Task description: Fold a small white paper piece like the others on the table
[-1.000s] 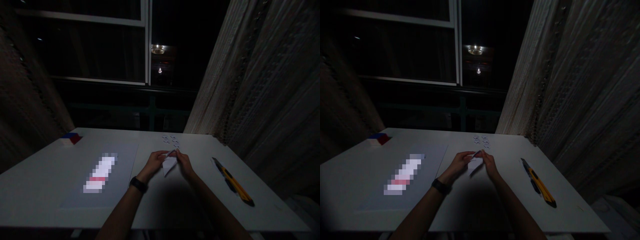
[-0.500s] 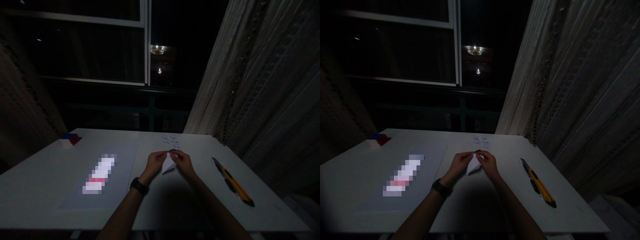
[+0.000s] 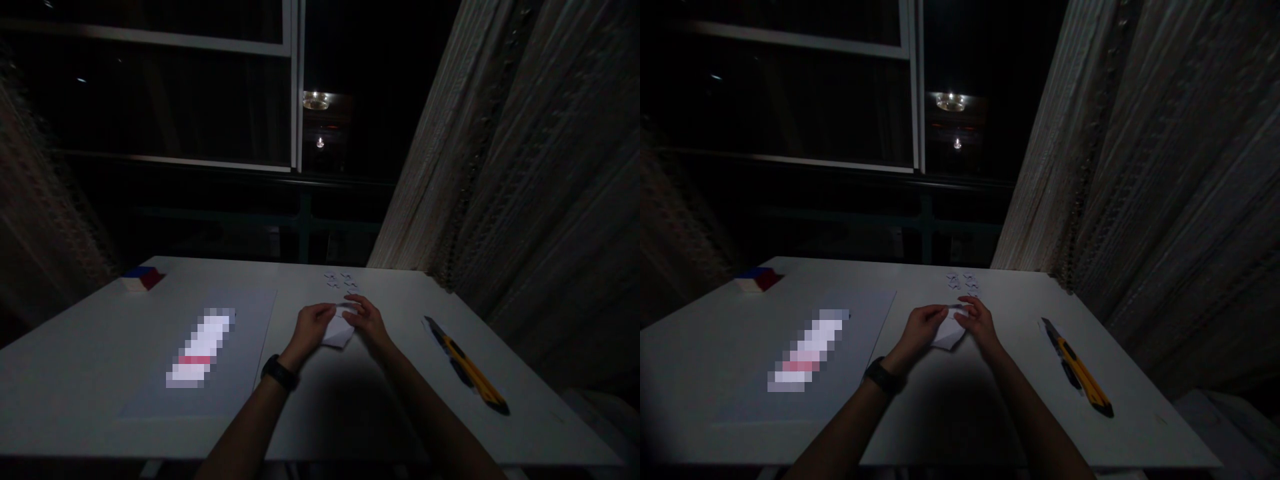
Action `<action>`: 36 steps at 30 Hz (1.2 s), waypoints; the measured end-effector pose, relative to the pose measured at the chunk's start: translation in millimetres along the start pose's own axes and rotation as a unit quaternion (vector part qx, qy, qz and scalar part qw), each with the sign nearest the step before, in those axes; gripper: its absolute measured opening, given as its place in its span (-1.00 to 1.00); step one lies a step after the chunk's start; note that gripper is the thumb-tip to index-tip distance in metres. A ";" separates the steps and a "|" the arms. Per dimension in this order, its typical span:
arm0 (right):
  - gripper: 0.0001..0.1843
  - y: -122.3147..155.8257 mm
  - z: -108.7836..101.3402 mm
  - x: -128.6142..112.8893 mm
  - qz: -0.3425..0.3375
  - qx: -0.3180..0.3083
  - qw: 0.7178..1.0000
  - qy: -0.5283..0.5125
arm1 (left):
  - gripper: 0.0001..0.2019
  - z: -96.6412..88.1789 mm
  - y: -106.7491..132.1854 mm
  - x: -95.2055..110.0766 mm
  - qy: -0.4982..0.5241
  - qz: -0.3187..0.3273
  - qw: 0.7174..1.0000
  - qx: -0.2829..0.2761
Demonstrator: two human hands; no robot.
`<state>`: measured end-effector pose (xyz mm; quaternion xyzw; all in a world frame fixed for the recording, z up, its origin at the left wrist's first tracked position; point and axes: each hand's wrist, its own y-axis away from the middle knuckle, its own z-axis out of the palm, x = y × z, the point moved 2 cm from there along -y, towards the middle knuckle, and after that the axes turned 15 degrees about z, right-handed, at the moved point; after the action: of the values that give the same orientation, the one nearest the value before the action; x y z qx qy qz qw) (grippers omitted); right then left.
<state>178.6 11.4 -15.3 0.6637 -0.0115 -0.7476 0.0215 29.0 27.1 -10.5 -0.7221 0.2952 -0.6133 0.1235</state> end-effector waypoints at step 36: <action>-0.56 0.1 1.7 3.9 0.067 -0.046 0.995 -0.053 | -0.73 0.1 0.5 2.4 0.048 -0.006 0.999 -0.013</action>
<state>176.5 11.1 -19.0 0.6192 -0.0223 -0.7783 0.1014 29.1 25.3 -8.8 -0.6952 0.3042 -0.6442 0.0956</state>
